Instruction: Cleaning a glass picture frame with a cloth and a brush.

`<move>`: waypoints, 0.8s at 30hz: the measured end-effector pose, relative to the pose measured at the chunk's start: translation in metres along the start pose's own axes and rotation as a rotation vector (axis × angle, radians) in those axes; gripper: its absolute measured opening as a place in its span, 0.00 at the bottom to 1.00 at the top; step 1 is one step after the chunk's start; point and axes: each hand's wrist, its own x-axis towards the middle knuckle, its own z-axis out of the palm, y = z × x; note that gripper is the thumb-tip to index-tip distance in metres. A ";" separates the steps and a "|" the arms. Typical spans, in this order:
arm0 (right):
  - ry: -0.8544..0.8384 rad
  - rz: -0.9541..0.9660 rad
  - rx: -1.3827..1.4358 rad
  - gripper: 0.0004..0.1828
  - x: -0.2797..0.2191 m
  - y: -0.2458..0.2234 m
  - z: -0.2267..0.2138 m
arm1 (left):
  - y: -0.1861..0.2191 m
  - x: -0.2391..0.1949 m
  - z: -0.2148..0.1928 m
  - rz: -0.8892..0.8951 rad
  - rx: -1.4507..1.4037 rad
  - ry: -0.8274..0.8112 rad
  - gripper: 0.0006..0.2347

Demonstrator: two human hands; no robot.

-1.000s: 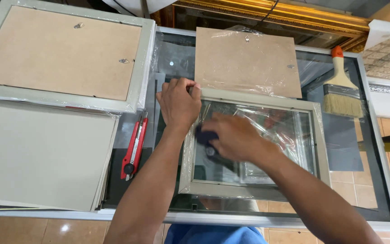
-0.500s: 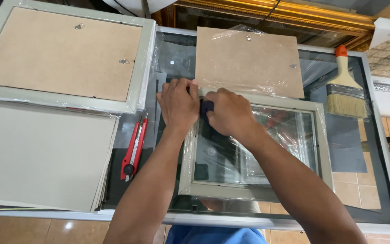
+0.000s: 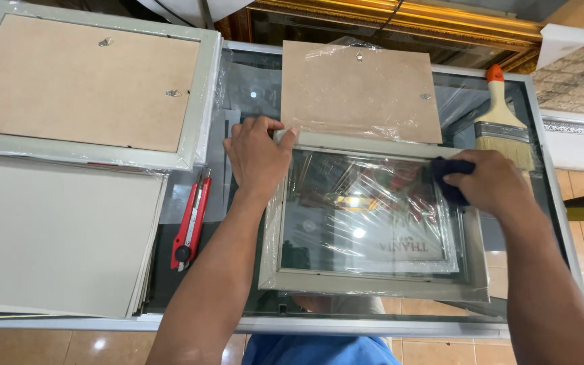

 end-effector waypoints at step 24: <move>0.050 -0.039 0.270 0.14 0.014 0.028 0.002 | 0.002 0.000 -0.001 0.020 0.016 0.010 0.11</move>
